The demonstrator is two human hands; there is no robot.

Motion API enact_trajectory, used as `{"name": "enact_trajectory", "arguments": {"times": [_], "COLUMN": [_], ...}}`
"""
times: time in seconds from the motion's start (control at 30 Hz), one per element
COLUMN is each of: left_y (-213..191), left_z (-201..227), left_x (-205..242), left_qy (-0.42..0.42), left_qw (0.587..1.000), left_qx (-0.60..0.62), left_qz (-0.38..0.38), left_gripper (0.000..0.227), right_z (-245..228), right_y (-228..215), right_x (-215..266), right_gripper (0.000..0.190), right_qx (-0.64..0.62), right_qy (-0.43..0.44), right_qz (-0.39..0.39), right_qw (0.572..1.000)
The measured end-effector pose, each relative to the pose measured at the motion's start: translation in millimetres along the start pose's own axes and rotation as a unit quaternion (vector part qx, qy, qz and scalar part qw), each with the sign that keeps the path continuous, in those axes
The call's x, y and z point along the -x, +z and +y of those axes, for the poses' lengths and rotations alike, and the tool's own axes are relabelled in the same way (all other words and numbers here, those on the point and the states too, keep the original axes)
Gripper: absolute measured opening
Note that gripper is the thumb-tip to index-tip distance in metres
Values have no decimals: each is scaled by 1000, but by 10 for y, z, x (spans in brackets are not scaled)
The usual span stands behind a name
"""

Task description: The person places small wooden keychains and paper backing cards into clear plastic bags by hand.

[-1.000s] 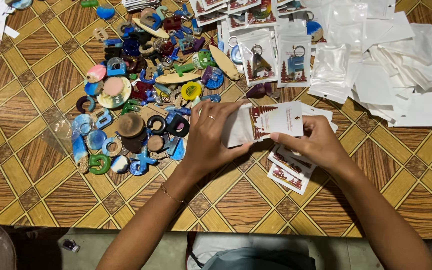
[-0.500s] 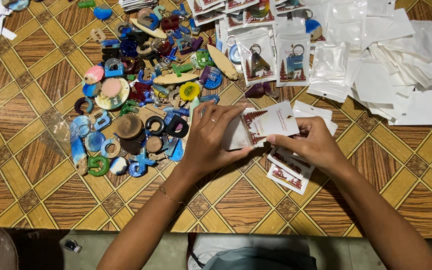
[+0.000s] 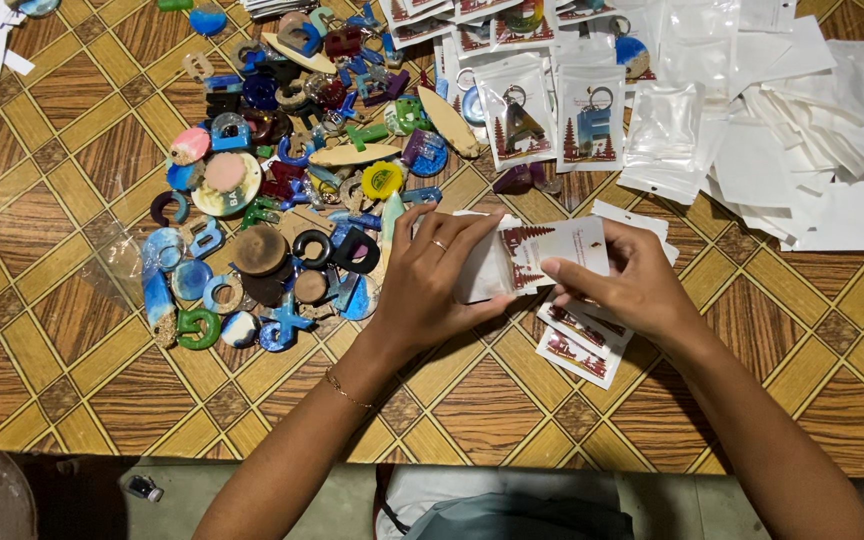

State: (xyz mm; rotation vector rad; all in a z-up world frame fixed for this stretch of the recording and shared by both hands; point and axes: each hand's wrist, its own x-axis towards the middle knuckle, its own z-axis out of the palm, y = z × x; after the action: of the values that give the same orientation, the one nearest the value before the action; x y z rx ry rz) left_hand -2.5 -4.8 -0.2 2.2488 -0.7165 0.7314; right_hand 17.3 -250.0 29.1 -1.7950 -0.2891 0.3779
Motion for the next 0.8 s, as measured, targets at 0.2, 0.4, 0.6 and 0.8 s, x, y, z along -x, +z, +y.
{"name": "enact_trajectory", "arguments": {"times": [0.2,0.4,0.6,0.8], "left_y": [-19,4,8,-1], "left_z": [19,37,25,53], "left_x": [-9,1,-2,-23], "left_qy": [-3,27,8,-1], "left_qw": [1000,999,1000,1000], "left_qx": [5,12,14,3], "left_qz": [-2,-20,-9,2], "left_gripper": [79,76,76,76], "right_z": [343,135,-71,371], "right_y": [-82,-95,12,-209], "right_x": [-126,-64,-59,-88], "right_gripper": [25,24,39,22], "right_qx": [-38,-5,20,29], "right_qy": [-22,10,-4,-36], "right_qz": [-41,-56,-8,23], "right_qw": [998,998,1000,999]}}
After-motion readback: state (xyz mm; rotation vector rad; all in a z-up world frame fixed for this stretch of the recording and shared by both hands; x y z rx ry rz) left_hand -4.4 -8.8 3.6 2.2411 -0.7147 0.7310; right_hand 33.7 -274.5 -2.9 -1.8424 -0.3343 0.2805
